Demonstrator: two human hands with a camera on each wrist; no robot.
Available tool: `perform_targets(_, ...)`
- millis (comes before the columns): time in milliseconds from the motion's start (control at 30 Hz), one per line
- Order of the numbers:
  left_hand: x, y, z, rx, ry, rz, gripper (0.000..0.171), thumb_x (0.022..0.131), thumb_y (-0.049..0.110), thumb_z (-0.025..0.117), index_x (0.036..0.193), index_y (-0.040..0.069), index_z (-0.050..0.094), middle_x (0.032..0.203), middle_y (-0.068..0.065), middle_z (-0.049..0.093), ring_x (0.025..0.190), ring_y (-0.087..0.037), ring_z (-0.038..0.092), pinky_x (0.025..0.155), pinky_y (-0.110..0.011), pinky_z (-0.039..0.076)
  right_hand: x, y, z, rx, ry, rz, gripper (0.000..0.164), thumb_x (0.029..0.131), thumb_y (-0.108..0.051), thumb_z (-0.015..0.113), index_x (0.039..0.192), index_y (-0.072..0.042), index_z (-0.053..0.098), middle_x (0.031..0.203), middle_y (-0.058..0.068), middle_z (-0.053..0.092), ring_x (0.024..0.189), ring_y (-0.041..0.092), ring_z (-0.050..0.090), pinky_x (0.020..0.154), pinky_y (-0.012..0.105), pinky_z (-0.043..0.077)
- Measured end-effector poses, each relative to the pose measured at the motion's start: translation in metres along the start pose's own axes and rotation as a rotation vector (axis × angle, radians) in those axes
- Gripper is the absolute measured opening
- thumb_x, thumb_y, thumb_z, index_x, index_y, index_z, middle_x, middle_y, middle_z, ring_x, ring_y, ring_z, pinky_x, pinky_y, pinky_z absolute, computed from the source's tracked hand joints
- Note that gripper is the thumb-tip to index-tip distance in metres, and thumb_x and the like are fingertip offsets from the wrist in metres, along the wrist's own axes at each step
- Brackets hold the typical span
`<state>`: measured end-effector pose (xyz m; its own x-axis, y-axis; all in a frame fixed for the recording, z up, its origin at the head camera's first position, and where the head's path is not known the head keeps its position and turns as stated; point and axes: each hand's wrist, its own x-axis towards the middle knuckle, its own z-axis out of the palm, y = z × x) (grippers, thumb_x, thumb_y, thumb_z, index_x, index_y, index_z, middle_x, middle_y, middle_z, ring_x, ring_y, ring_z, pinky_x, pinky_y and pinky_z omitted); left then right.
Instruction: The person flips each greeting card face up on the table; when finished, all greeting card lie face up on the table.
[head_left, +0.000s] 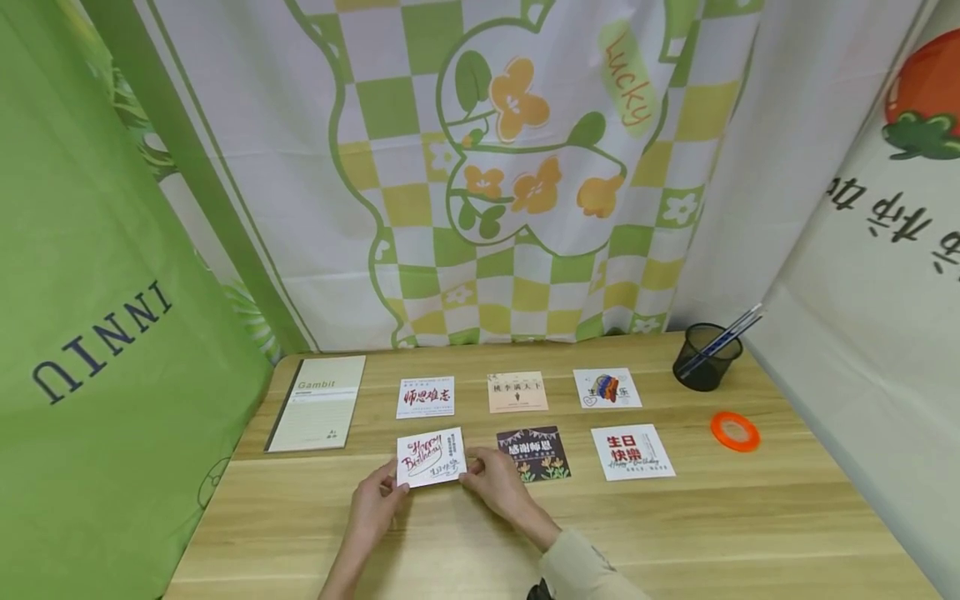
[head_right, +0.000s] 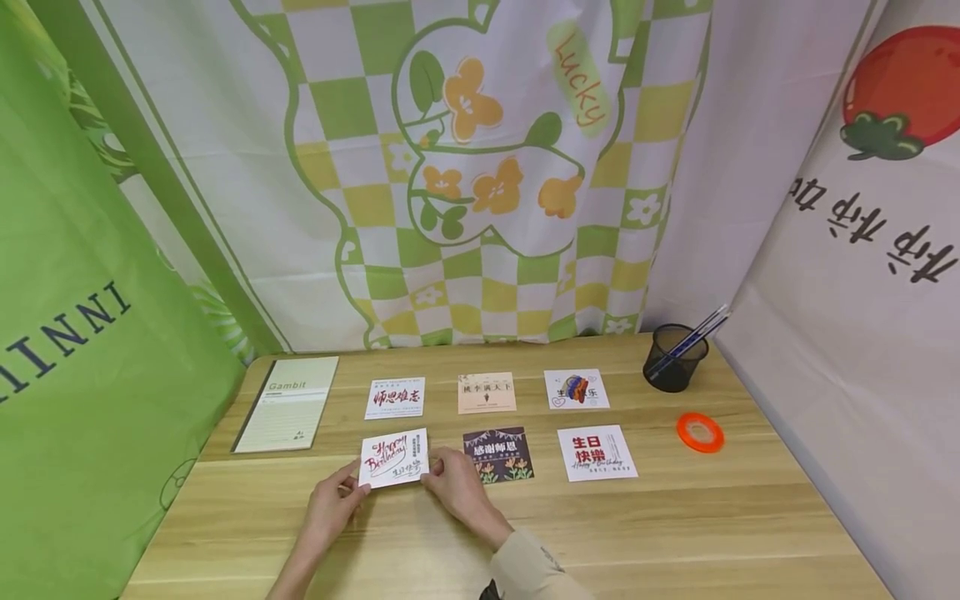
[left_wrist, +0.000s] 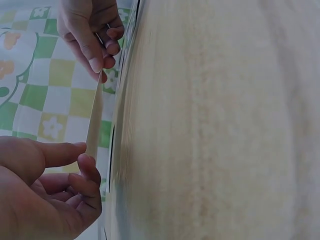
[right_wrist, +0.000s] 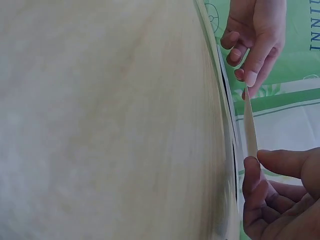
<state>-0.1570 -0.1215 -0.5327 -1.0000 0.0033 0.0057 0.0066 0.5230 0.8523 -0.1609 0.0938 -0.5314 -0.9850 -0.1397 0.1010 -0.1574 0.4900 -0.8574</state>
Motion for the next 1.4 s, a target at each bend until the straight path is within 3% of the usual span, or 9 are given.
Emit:
perform_targets(367, -0.0005, 0.0003, -0.0022, -0.024, 0.026, -0.033, 0.043, 0.082, -0.004, 0.068, 0.121, -0.017, 0.055, 0.073, -0.007, 0.060, 0.053, -0.015, 0.056, 0.041, -0.020, 0.043, 0.0001, 0.0010, 0.0013, 0.155, -0.064, 0.031, 0.035, 0.078, 0.012, 0.067, 0.112, 0.017, 0.060, 0.077, 0.017, 0.068, 0.061, 0.022, 0.066, 0.054, 0.020, 0.053)
perform_targets(700, 0.0017, -0.0038, -0.0061, -0.039, 0.006, -0.063, 0.039, 0.082, -0.004, 0.067, 0.117, -0.017, 0.058, 0.071, -0.005, 0.060, 0.050, -0.014, 0.053, 0.039, -0.020, 0.040, 0.0023, -0.0003, 0.0002, 0.307, -0.116, 0.180, 0.035, 0.080, 0.014, 0.063, 0.115, 0.017, 0.058, 0.079, 0.018, 0.070, 0.066, 0.029, 0.068, 0.061, 0.033, 0.058)
perform_targets(1033, 0.0006, -0.0038, -0.0067, -0.022, -0.017, -0.103, 0.039, 0.082, -0.003, 0.065, 0.117, -0.017, 0.058, 0.069, -0.006, 0.059, 0.048, -0.013, 0.053, 0.040, -0.018, 0.038, 0.0005, -0.0033, 0.0019, 0.337, -0.112, 0.227, 0.032, 0.085, 0.006, 0.062, 0.115, 0.017, 0.058, 0.077, 0.019, 0.068, 0.062, 0.026, 0.067, 0.058, 0.033, 0.058)
perform_targets(1400, -0.0009, -0.0013, -0.0062, 0.102, 0.003, -0.094, 0.037, 0.086, 0.004, 0.061, 0.118, -0.015, 0.059, 0.063, -0.001, 0.057, 0.047, -0.009, 0.048, 0.042, -0.021, 0.035, 0.0001, -0.0004, 0.0053, 0.188, -0.120, 0.187, 0.029, 0.088, -0.001, 0.057, 0.114, 0.009, 0.062, 0.072, 0.010, 0.066, 0.057, 0.019, 0.062, 0.050, 0.024, 0.049)
